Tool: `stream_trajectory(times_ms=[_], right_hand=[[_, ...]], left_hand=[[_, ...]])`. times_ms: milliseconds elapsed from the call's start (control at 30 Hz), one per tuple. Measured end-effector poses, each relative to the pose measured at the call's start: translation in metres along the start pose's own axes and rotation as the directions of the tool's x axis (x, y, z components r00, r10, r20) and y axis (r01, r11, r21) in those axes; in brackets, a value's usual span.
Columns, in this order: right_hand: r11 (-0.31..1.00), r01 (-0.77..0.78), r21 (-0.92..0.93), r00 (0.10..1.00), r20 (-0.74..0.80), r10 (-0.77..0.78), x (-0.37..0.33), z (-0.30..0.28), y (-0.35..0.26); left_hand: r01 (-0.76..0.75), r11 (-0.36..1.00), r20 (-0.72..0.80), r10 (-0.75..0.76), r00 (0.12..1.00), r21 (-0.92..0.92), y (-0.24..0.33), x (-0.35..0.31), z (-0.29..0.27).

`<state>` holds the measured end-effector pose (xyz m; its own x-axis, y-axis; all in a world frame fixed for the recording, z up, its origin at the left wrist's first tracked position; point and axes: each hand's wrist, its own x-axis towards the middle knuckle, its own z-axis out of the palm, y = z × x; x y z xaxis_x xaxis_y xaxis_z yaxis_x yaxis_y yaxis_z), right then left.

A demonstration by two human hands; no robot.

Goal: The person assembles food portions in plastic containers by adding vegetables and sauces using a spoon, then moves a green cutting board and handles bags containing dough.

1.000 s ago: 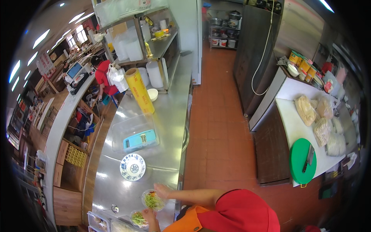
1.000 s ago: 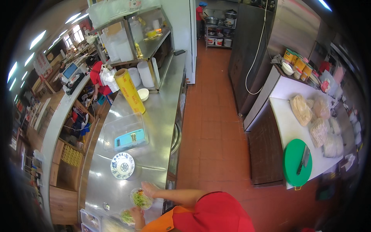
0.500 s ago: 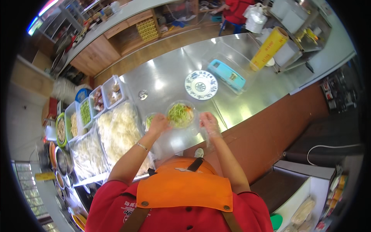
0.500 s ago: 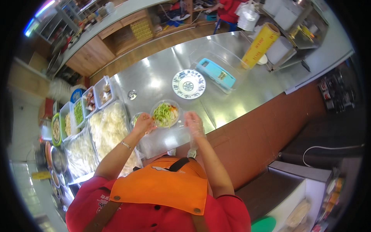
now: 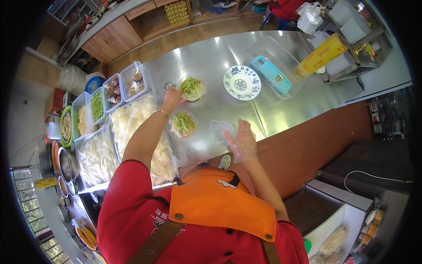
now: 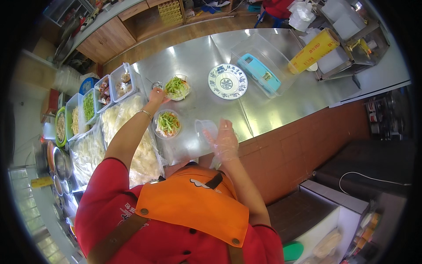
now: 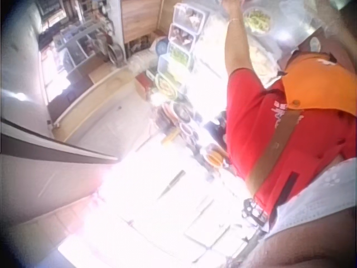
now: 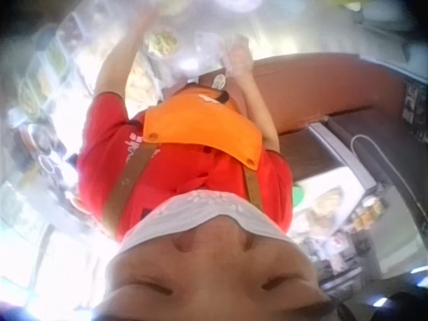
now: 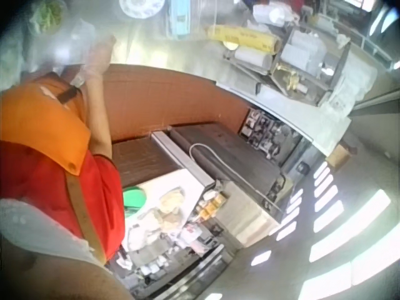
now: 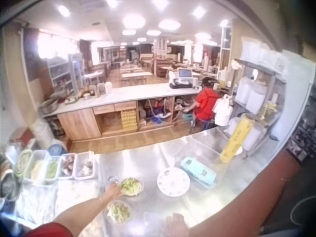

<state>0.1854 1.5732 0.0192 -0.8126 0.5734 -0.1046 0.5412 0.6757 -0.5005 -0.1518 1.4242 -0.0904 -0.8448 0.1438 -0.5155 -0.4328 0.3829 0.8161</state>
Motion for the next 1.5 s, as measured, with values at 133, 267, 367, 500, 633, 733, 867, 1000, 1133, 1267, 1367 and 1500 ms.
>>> stream_trajectory(times_ms=[133, 267, 367, 500, 633, 733, 867, 1000, 1133, 1267, 1367, 1500], right_hand=[[0.974, 0.029, -0.224, 0.988, 0.152, 0.006, 0.001, 0.014, -0.032], [0.987, 0.003, -0.163, 0.966, 0.254, 0.039, 0.006, 0.021, -0.022], [0.971, 0.161, 0.178, 0.986, -0.062, -0.152, 0.009, 0.035, 0.032], [0.798, -0.104, 0.593, 0.933, 0.336, -0.128, 0.02, 0.052, 0.0], [0.714, 0.033, 0.7, 0.83, 0.379, -0.41, 0.009, 0.086, -0.035], [0.704, 0.375, 0.603, 0.761, 0.232, -0.605, -0.008, 0.104, -0.066], [0.774, 0.162, 0.612, 0.761, 0.423, -0.493, -0.054, 0.105, -0.101], [0.772, 0.027, 0.635, 0.747, 0.5, -0.437, -0.114, 0.099, -0.162], [0.798, 0.141, 0.585, 0.707, 0.504, -0.495, -0.156, 0.138, -0.225], [0.778, 0.155, 0.609, 0.679, 0.506, -0.532, -0.189, 0.18, -0.32], [0.702, -0.08, 0.708, 0.634, 0.579, -0.512, -0.191, 0.22, -0.402], [0.547, -0.332, 0.768, 0.539, 0.631, -0.558, -0.176, 0.288, -0.514]], left_hand=[[0.024, 0.996, -0.041, -0.027, 0.999, -0.083, -0.026, 0.029, -0.003], [-0.109, 0.974, -0.1, 0.13, 0.986, 0.197, -0.052, 0.018, -0.021], [-0.426, 0.848, 0.128, 0.407, 0.905, 0.314, -0.027, -0.064, 0.004], [-0.241, 0.97, 0.49, 0.2, 0.849, 0.021, -0.05, -0.212, -0.061], [-0.111, 0.984, 0.512, 0.168, 0.843, -0.141, -0.062, -0.306, -0.11], [-0.242, 0.955, 0.405, 0.294, 0.866, -0.173, -0.11, -0.327, -0.13], [-0.152, 0.976, 0.359, 0.2, 0.912, -0.158, -0.135, -0.363, -0.175], [-0.065, 0.958, 0.435, 0.188, 0.881, -0.281, -0.15, -0.394, -0.249], [-0.243, 0.941, 0.26, 0.302, 0.917, -0.236, -0.218, -0.388, -0.318], [-0.385, 0.796, -0.172, 0.345, 0.923, -0.468, -0.252, -0.426, -0.408], [-0.449, 0.725, -0.377, 0.275, 0.884, -0.522, -0.282, -0.45, -0.472], [-0.343, 0.803, -0.457, 0.1, 0.884, -0.488, -0.333, -0.479, -0.54]])
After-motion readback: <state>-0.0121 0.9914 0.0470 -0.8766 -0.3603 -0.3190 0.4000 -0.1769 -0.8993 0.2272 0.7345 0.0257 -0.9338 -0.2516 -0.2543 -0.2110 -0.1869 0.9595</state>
